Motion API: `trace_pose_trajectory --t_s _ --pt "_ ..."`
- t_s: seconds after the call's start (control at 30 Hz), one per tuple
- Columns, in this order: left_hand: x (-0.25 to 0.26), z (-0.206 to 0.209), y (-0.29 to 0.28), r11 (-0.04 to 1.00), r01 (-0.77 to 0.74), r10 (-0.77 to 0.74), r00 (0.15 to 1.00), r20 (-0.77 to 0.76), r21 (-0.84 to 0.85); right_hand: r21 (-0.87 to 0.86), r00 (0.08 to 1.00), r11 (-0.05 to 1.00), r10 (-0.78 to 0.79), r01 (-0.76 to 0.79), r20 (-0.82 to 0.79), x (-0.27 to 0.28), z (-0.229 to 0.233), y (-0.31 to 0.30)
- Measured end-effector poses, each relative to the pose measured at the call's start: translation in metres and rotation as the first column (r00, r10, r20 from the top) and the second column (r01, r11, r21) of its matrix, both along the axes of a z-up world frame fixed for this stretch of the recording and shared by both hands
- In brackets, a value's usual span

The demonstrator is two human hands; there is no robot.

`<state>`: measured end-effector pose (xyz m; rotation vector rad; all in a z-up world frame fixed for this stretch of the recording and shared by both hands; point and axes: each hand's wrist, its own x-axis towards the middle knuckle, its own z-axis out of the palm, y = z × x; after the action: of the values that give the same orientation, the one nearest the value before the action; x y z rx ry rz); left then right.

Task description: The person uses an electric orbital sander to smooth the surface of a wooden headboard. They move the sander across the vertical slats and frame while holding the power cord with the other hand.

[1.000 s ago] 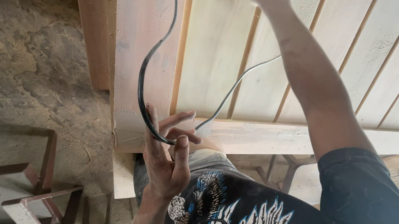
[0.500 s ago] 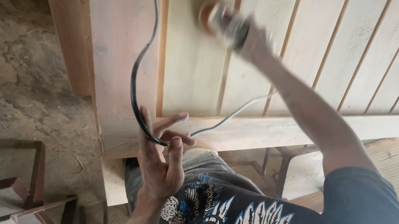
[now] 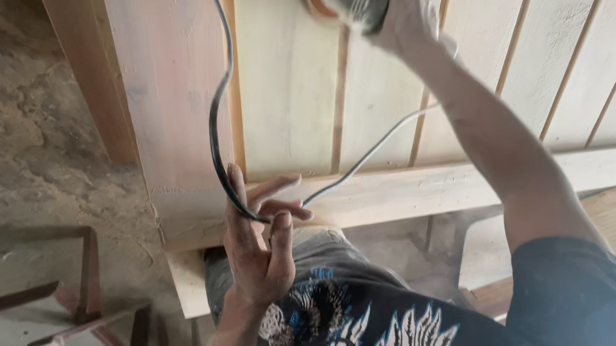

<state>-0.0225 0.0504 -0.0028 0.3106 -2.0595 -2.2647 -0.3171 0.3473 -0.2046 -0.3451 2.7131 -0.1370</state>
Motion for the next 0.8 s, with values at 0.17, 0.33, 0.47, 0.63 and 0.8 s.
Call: trace_pose_trajectory --t_s 0.17,0.33,0.47,0.63,0.8 --pt "-0.001 0.000 0.004 1.000 0.030 -0.030 1.000 -0.009 -0.002 0.051 0.998 0.997 -0.059 0.061 -0.038 -0.035 0.001 -0.001" --pt "-0.001 0.004 0.006 0.999 0.033 -0.033 0.999 -0.007 -0.039 0.031 0.983 0.983 -0.181 0.181 -0.018 -0.062 -0.011 0.010" --pt "0.002 0.007 0.008 0.998 0.034 -0.033 0.999 0.009 -0.045 0.041 0.974 0.973 -0.225 0.226 -0.042 -0.073 -0.021 0.004" --pt "0.007 0.009 0.006 0.998 0.021 -0.021 1.000 0.000 -0.061 -0.015 0.946 0.951 -0.307 0.310 0.099 -0.043 -0.018 -0.023" --pt "0.009 0.006 0.007 1.000 -0.001 0.001 1.000 0.005 -0.025 0.180 0.927 0.975 -0.187 0.133 0.326 0.064 0.011 -0.038"
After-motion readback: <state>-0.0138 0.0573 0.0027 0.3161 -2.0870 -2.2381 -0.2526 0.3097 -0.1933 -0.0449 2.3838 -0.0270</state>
